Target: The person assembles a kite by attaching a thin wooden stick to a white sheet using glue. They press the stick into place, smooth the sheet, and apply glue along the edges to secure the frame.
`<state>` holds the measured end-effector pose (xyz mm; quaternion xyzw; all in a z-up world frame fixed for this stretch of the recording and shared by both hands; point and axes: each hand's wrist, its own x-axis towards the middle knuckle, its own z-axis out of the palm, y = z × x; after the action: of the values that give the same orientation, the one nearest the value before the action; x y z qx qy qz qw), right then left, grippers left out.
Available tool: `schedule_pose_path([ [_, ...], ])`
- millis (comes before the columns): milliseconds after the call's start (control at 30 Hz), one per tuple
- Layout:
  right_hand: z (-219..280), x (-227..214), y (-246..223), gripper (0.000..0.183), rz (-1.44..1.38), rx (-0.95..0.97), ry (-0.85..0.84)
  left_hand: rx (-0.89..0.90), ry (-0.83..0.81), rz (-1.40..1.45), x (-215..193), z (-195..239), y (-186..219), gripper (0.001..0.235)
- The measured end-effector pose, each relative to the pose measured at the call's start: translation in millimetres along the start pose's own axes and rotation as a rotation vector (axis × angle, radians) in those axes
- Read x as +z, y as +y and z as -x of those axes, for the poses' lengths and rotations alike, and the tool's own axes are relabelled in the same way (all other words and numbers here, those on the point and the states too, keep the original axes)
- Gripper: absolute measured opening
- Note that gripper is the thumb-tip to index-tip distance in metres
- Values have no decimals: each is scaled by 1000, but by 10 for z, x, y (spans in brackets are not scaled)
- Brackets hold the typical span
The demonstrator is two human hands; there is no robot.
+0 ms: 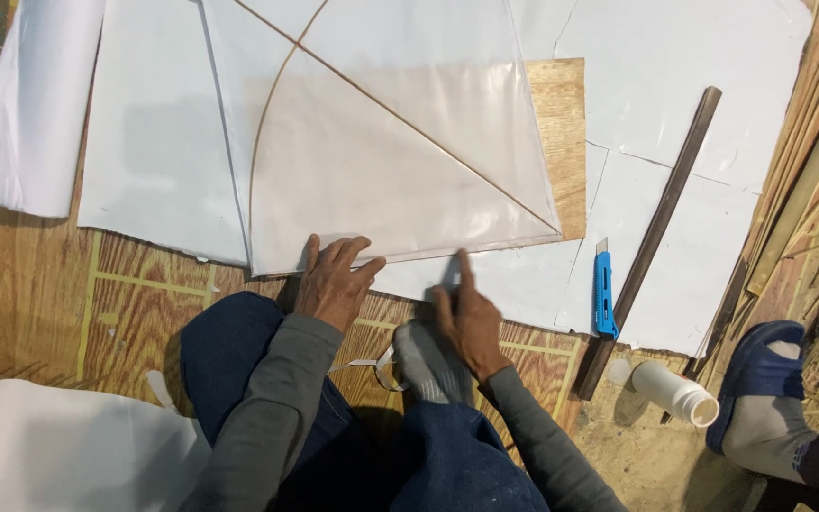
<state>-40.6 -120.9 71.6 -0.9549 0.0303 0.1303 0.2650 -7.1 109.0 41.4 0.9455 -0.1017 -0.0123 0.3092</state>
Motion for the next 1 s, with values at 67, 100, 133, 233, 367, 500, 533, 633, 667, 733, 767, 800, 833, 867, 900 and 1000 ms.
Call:
schedule_pose_path([
  [67,-36,-70,16,65,83,-26,84,-8,1,0,26,12,7,34],
  [100,-61,-99,20,61,162,-55,168,-15,2,-4,35,14,5,35],
  [133,-66,-18,36,61,162,-54,169,-15,3,-4,35,0,9,35],
  [233,-54,171,-78,62,254,-123,176,-41,1,56,-45,-15,62,38],
  [367,-45,190,-392,60,210,-290,94,-101,32,132,-175,-60,229,38],
  [500,-77,233,-109,59,279,-315,162,-35,11,41,-106,-50,118,30],
  [533,-107,188,2,59,279,-315,164,-33,12,41,-82,-54,71,30],
  [633,-112,33,302,55,459,-239,314,8,12,-25,35,-2,-22,30],
  [667,-113,-20,350,54,459,-198,367,19,17,-33,81,14,-57,31],
  [733,-123,-37,347,54,460,-158,421,30,22,-41,101,24,-89,32],
  [767,-130,-2,297,54,423,-179,373,38,-4,-52,74,15,-85,30],
  [800,-138,33,248,53,386,-199,326,46,-31,-63,48,6,-80,28],
  [833,-131,91,143,53,384,-199,327,47,-31,-65,73,15,-97,28],
  [867,-125,150,37,55,325,-241,269,39,-36,-61,99,24,-117,30],
  [900,-105,214,-73,56,266,-281,209,29,-43,-56,122,48,-138,32],
  [1000,-75,317,-340,57,268,-395,147,-43,-37,51,-141,-54,139,35],
])
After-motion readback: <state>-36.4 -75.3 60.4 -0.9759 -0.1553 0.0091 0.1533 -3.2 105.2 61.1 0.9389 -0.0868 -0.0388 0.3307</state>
